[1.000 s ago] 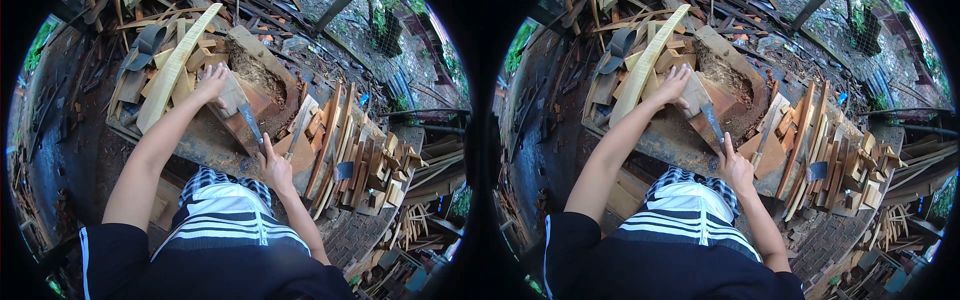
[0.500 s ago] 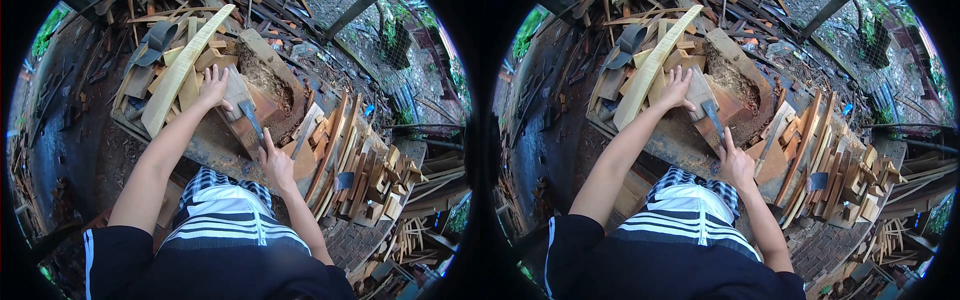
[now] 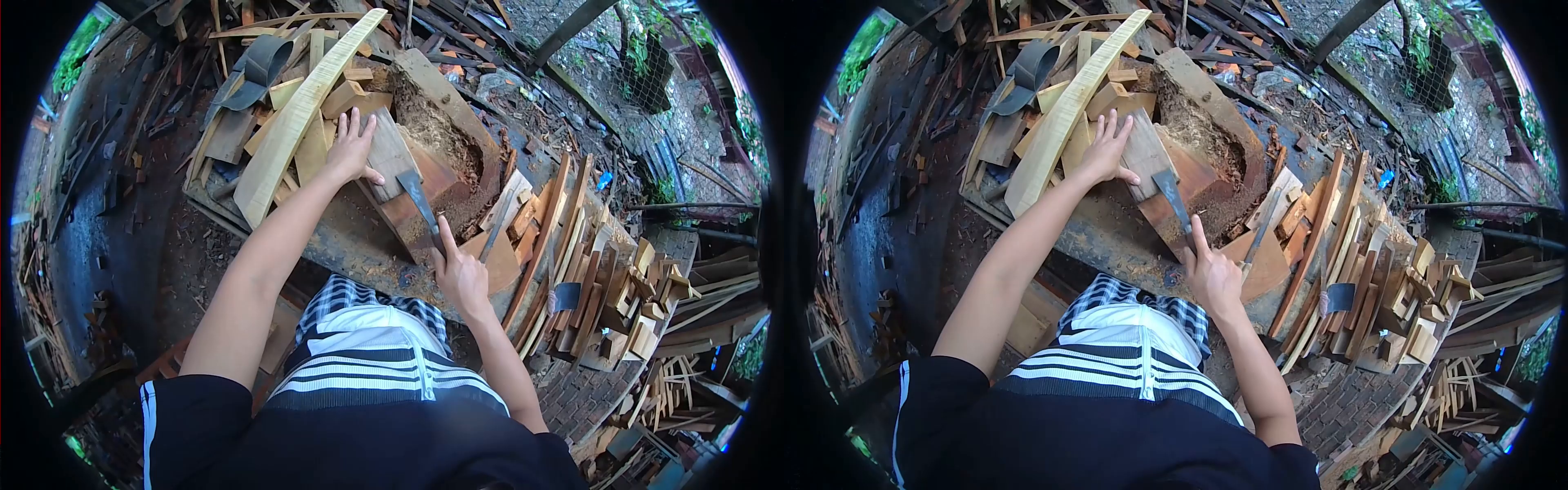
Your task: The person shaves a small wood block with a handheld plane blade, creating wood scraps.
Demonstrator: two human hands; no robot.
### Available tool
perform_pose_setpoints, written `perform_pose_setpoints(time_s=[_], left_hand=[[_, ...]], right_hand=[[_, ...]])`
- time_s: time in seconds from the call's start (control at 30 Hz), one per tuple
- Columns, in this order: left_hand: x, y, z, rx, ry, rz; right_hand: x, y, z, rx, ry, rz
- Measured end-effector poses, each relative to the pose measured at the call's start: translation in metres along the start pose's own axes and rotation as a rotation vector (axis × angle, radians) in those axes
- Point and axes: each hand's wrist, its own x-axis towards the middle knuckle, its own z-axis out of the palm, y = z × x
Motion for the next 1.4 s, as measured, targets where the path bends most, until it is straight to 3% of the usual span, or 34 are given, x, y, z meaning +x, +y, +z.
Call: perform_pose_setpoints(time_s=[0.23, 0.33, 0.4, 0.77, 0.93, 1.07, 1.3, 1.33, 1.4], left_hand=[[-0.001, 0.001, -0.001, 0.025, -0.011, 0.004], [-0.009, 0.005, -0.001, 0.073, 0.108, -0.064], [-0.012, 0.004, 0.001, 0.006, 0.042, -0.147], [-0.008, 0.009, -0.007, 0.082, -0.034, -0.173], [-0.006, 0.01, -0.005, 0.074, -0.023, -0.179], [-0.008, 0.01, -0.007, 0.071, -0.042, -0.174], [-0.006, 0.007, -0.006, 0.122, -0.045, -0.171], [-0.006, 0.006, -0.006, 0.113, -0.066, -0.162], [-0.004, 0.007, -0.008, 0.094, -0.075, -0.158]], right_hand=[[0.014, -0.012, 0.003, 0.001, 0.055, -0.005], [0.002, -0.003, -0.001, 0.009, 0.018, -0.003], [-0.005, 0.001, 0.0, 0.031, -0.027, 0.018], [-0.001, -0.001, 0.003, 0.023, -0.038, 0.022], [0.025, -0.01, 0.013, -0.032, 0.138, -0.042], [-0.004, 0.008, 0.01, -0.032, 0.092, -0.055], [0.031, -0.012, 0.015, -0.028, 0.164, -0.043], [0.028, -0.015, 0.006, 0.052, 0.051, 0.009], [0.013, -0.004, 0.006, 0.049, 0.051, 0.002]])
